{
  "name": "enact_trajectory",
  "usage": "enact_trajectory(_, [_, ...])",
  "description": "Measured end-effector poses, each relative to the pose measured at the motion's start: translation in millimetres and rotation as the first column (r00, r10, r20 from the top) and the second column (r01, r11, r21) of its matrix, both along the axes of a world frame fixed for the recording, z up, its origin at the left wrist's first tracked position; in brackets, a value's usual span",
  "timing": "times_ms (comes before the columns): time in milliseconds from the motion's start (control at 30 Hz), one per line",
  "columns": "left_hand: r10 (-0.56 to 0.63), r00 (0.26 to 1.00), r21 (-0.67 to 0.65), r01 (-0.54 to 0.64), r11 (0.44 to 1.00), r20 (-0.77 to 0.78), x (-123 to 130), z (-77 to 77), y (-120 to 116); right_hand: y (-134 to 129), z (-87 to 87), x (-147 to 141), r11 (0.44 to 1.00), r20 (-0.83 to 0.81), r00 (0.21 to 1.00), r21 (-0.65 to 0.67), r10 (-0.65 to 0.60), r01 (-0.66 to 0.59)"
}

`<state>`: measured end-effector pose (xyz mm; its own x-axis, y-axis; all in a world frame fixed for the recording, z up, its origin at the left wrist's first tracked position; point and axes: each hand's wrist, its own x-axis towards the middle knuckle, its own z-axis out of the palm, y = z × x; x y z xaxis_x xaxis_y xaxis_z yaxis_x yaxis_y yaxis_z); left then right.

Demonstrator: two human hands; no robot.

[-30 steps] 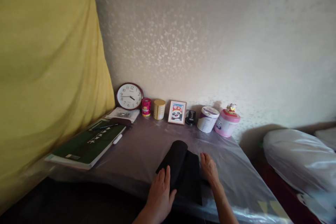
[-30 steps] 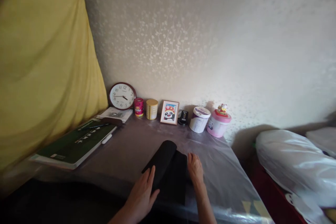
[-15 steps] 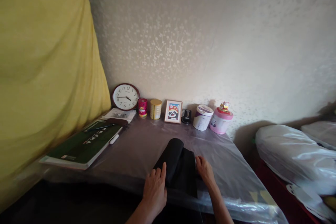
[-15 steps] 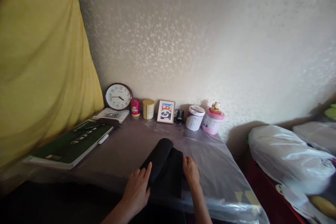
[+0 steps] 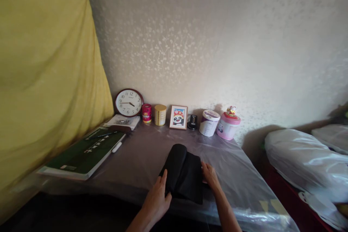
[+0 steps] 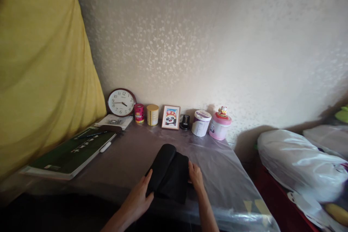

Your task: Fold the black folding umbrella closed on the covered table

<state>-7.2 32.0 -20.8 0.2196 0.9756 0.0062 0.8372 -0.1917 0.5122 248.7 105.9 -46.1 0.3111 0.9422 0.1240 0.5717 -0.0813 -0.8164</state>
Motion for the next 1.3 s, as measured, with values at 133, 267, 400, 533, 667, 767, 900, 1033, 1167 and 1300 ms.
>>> enact_trajectory(133, [0.007, 0.998, 0.014, -0.007, 1.000, -0.054, 7, 1.9, -6, 3, 7.6, -12, 0.996, 0.011, 0.996, -0.011, -0.092, 0.092])
enact_trajectory(267, [0.022, 0.992, 0.003, -0.022, 1.000, -0.127, 13, 5.0, -10, 7, 11.6, -18, 0.995, 0.034, 0.995, 0.007, -0.095, 0.095])
enact_trajectory(400, [0.013, 0.987, -0.001, -0.014, 1.000, -0.161, 15, 8.9, -12, 12, 17.8, -21, 0.994, -0.026, 0.998, 0.092, -0.053, 0.055])
enact_trajectory(533, [0.016, 0.978, -0.025, -0.022, 0.999, -0.210, 18, 11.6, -12, 20, 32.1, -29, 0.988, -0.034, 0.999, 0.150, -0.034, 0.039])
enact_trajectory(667, [0.006, 0.973, -0.056, -0.020, 0.998, -0.229, 19, 14.5, -12, 33, 43.7, -46, 0.979, -0.051, 0.999, 0.202, -0.017, 0.027])
enact_trajectory(767, [-0.001, 0.974, -0.104, -0.023, 0.994, -0.228, 19, 16.0, -11, 45, 45.9, -62, 0.974, -0.062, 0.997, 0.221, -0.037, 0.050])
enact_trajectory(900, [-0.003, 0.976, -0.110, -0.021, 0.994, -0.217, 20, 13.2, -9, 59, 41.2, -86, 0.981, -0.052, 0.997, 0.185, -0.054, 0.063])
enact_trajectory(1033, [0.005, 0.978, -0.102, -0.027, 0.994, -0.207, 20, 9.7, -8, 68, 31.8, -105, 0.990, -0.044, 0.999, 0.141, -0.012, 0.018])
enact_trajectory(1167, [-0.008, 0.978, -0.121, -0.018, 0.993, -0.209, 18, 11.6, -7, 68, 24.5, -114, 0.993, -0.049, 0.996, 0.091, 0.079, -0.074])
enact_trajectory(1300, [-0.023, 0.978, -0.119, -0.002, 0.993, -0.209, 14, 10.7, -9, 59, 24.2, -116, 0.976, -0.021, 0.983, 0.127, 0.182, -0.178])
